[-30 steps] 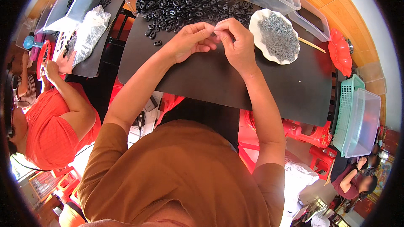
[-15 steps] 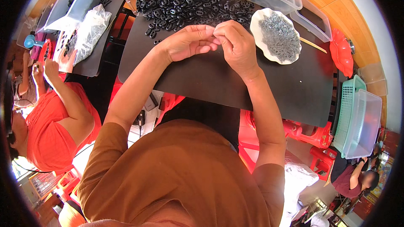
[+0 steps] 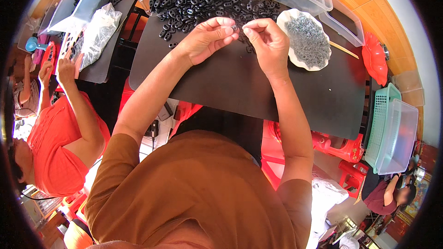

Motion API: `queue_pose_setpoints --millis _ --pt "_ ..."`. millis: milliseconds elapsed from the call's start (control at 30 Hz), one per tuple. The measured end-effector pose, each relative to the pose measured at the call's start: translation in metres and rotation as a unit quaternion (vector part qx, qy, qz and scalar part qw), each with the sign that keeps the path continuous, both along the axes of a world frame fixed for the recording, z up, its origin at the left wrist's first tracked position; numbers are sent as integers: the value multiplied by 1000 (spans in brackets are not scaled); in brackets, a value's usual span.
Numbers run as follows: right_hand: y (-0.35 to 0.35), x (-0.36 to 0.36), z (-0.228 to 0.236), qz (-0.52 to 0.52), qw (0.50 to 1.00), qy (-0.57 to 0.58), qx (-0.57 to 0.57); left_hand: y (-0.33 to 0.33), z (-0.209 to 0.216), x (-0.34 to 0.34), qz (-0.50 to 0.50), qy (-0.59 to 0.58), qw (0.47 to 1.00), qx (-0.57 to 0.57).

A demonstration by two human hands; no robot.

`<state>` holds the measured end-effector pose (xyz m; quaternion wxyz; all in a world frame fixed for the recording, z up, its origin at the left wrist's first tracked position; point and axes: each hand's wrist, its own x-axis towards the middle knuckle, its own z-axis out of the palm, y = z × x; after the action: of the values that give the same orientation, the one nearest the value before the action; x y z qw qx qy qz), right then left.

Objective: The person sits at a table and repeatedly picks up small black plastic rings and metal pins. They insert the pins into the rings by hand and place the assembled units into a white bowl. The process is repetitive and involves fine motor manipulation of small parts.

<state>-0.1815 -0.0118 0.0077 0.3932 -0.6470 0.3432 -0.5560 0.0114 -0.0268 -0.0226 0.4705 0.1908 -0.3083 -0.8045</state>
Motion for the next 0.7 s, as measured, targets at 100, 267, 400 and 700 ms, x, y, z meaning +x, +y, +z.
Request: queue_pose_setpoints --millis 100,267,400,700 --pt "0 2 -1 -20 998 28 49 1 2 -1 21 -24 999 -8" --pt "-1 3 -5 -22 996 58 61 6 4 -5 80 -161 980 -80" --pt "-4 2 -13 -27 993 95 61 7 4 -7 90 -300 937 -155" --pt "-3 7 -9 -13 999 38 24 4 0 -8 86 -147 984 -59"
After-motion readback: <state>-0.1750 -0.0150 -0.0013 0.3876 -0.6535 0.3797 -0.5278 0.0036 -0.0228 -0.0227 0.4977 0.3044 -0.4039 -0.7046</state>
